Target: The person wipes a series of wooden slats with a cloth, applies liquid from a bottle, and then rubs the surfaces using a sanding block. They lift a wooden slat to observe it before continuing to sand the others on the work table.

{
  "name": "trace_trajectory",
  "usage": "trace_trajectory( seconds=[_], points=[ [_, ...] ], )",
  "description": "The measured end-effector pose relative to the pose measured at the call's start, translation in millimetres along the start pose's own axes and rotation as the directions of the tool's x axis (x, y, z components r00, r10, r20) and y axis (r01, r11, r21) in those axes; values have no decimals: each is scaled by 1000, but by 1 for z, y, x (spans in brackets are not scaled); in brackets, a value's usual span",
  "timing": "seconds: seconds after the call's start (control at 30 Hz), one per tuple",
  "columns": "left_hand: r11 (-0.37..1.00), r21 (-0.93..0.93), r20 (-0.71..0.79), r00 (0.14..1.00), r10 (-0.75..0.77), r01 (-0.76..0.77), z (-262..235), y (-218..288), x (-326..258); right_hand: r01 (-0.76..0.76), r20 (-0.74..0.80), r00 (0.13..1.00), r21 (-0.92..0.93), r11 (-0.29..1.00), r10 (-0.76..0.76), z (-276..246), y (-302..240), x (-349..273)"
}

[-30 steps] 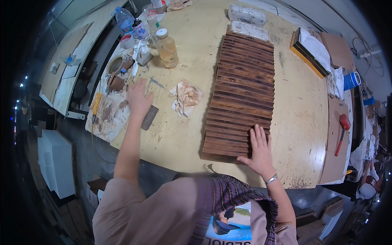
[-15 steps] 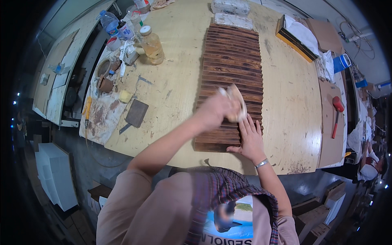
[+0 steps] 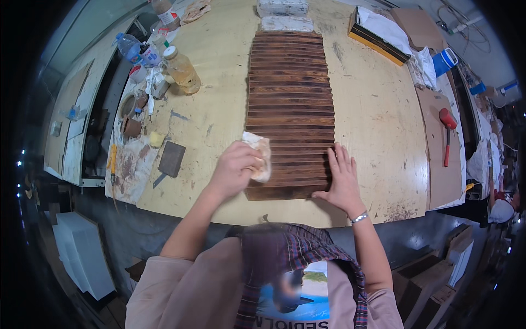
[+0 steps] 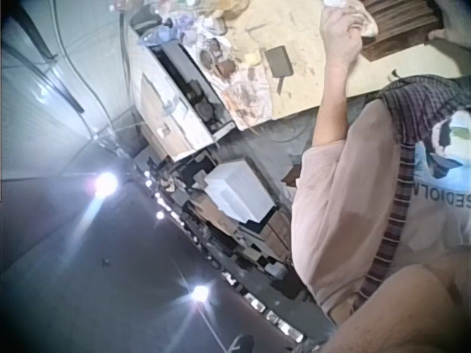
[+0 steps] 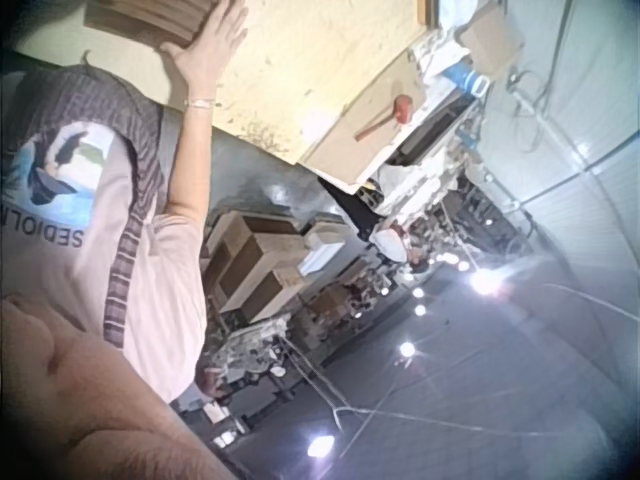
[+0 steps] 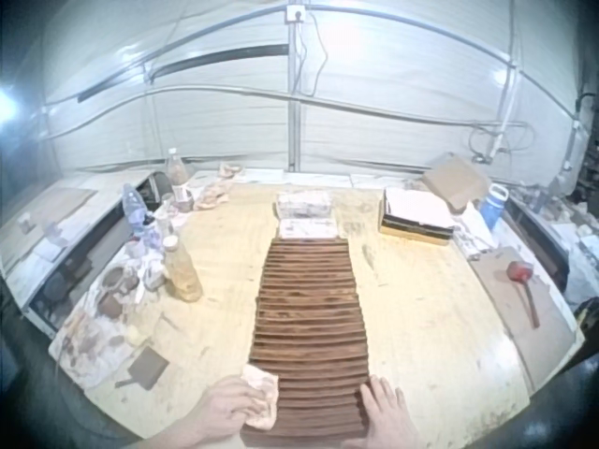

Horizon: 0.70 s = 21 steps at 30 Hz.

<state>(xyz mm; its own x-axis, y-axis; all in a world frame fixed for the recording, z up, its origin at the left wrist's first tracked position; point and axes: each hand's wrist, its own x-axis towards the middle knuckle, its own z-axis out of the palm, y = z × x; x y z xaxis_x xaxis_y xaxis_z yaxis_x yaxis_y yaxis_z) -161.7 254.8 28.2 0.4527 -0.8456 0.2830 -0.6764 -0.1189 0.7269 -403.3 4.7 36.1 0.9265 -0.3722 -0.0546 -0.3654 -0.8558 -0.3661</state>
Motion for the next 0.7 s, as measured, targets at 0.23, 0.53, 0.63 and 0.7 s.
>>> trace_trajectory(
  seconds=[0.23, 0.53, 0.63, 0.7],
  points=[
    [999, 30, -136, 991, -18, 22, 115, 28, 40, 110, -74, 993, 416, 903, -87, 26, 52, 5],
    [893, 122, -151, 898, -414, 433, 68, 53, 28, 82, -78, 996, 498, 863, -49, 33, 57, 4],
    [949, 114, -253, 932, -258, 293, 84, 62, 34, 73, -57, 997, 532, 844, -50, 30, 57, 2],
    [985, 161, -39, 998, -53, 58, 118, 87, 53, 74, -48, 997, 542, 837, -58, 30, 56, 2]
  ],
)
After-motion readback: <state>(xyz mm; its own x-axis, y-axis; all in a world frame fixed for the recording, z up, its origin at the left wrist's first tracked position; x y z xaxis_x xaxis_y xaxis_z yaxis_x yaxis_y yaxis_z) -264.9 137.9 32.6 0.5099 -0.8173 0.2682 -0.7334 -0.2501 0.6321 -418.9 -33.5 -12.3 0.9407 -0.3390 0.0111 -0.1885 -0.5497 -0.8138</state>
